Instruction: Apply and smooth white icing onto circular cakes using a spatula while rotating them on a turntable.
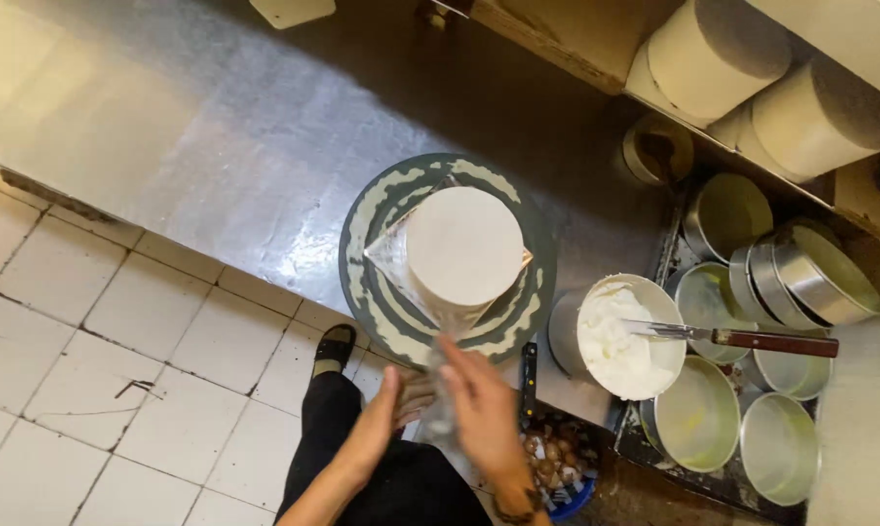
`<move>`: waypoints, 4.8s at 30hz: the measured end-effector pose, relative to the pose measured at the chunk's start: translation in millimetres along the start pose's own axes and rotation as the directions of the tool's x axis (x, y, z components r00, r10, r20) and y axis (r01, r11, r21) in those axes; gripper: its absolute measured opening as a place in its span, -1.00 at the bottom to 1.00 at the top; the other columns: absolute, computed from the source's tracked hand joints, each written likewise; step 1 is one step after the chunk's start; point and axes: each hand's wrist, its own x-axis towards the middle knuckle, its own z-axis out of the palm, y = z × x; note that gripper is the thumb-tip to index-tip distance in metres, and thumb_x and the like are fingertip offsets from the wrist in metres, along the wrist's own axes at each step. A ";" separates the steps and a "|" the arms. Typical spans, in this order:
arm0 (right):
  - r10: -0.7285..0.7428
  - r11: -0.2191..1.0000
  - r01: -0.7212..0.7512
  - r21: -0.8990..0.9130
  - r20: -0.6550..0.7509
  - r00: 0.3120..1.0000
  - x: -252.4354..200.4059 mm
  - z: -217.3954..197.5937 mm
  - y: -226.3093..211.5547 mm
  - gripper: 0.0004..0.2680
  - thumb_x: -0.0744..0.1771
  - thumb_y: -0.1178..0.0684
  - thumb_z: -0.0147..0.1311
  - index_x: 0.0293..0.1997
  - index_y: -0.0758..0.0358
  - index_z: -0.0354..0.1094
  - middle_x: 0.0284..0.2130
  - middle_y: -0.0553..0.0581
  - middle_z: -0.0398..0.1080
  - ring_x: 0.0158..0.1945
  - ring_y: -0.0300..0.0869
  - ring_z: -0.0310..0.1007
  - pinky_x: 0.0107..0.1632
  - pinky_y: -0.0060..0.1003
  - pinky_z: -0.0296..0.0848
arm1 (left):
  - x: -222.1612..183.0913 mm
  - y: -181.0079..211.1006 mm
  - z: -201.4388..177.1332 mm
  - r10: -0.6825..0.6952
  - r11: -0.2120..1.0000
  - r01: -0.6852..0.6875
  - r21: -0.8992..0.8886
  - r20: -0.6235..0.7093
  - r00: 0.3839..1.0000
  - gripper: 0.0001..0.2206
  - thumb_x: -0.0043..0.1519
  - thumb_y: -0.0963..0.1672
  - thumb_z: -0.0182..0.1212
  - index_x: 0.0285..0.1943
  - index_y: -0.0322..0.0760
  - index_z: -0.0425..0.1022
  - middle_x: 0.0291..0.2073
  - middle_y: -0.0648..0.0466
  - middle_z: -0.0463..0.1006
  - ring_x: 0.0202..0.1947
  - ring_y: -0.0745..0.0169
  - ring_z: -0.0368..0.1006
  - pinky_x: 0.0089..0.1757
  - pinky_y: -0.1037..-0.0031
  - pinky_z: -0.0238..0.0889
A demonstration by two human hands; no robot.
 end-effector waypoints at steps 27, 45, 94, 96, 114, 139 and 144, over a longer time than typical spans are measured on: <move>-0.299 0.780 0.083 -0.620 -0.254 0.920 14.9 43.9 3.8 -0.60 0.35 0.20 0.02 0.39 0.38 0.15 -0.31 0.12 0.27 -0.27 -0.08 0.23 -0.18 -0.15 0.28 | 22.6 53.1 9.0 0.225 0.967 -0.252 -0.045 -0.319 0.921 -0.50 0.28 -0.07 0.11 0.39 -0.32 0.22 -0.10 -0.14 0.57 -0.30 0.15 0.52 -0.33 0.41 0.46; -0.033 0.998 0.027 -0.053 -0.106 0.994 7.3 0.4 39.2 -0.66 0.39 0.07 -0.11 0.35 0.05 0.30 -0.24 0.02 0.39 -0.33 -0.28 0.28 -0.34 -0.44 0.39 | 15.8 -2.1 -11.1 -0.055 0.995 0.057 0.082 -0.019 0.998 -0.22 0.21 0.23 -0.24 0.53 -0.21 0.16 0.47 -0.12 0.26 0.44 -0.07 0.28 0.34 0.08 0.15; 0.058 0.947 -0.065 -0.314 -0.031 0.998 -73.2 44.1 102.6 -0.81 0.21 0.01 0.22 -0.15 -0.04 0.39 -0.26 -0.11 0.49 -0.23 -0.20 0.55 -0.20 -0.26 0.52 | -15.3 -98.2 -98.8 0.346 0.938 -0.330 0.103 -0.281 0.895 -0.82 0.17 -0.22 0.13 -0.22 -0.50 0.64 -0.49 -0.02 0.62 -0.54 0.29 0.36 -0.46 0.48 0.25; 0.103 0.942 -0.107 -0.318 -0.029 0.994 -72.9 29.4 103.6 -0.77 0.22 0.04 0.19 -0.06 -0.06 0.38 -0.22 -0.09 0.44 -0.24 -0.21 0.50 -0.19 -0.25 0.49 | -49.1 -50.9 -63.2 0.545 0.793 -0.419 0.442 -0.209 0.812 -0.76 0.08 -0.24 0.14 -0.10 -0.38 0.61 -0.14 0.01 0.53 -0.22 0.11 0.42 -0.21 0.41 0.31; 0.129 0.991 -0.120 -0.063 0.172 0.977 -55.0 64.7 15.6 -0.75 0.17 -0.09 0.40 -0.21 0.12 0.54 -0.40 -0.06 0.59 -0.41 -0.26 0.47 -0.29 -0.37 0.40 | -65.0 19.3 -147.0 0.282 0.957 -0.289 -0.010 -0.181 0.942 -0.49 0.11 -0.27 0.12 0.30 -0.15 0.45 0.26 -0.08 0.55 0.24 0.04 0.44 0.20 0.29 0.29; 0.542 0.811 -0.389 0.437 -0.310 0.781 -80.2 70.7 3.5 -0.73 0.29 0.18 0.16 0.11 0.29 0.44 0.00 0.12 0.53 0.04 -0.13 0.50 0.11 -0.24 0.41 | 40.0 72.7 -93.3 0.094 0.992 -0.096 0.077 0.021 0.995 -0.29 0.19 0.07 0.10 0.54 -0.22 0.10 0.36 -0.10 0.36 0.31 -0.01 0.36 0.28 0.15 0.20; 0.392 0.920 -0.332 0.210 -0.448 0.803 -63.9 46.5 -6.8 -0.72 0.28 0.07 0.18 0.09 0.25 0.46 -0.07 0.07 0.58 -0.03 -0.17 0.53 0.12 -0.27 0.41 | 43.7 107.1 -85.3 0.208 0.977 -0.213 -0.033 -0.104 0.973 -0.36 0.25 -0.03 0.11 0.55 -0.28 0.15 -0.04 -0.11 0.53 -0.24 0.23 0.44 -0.15 0.46 0.36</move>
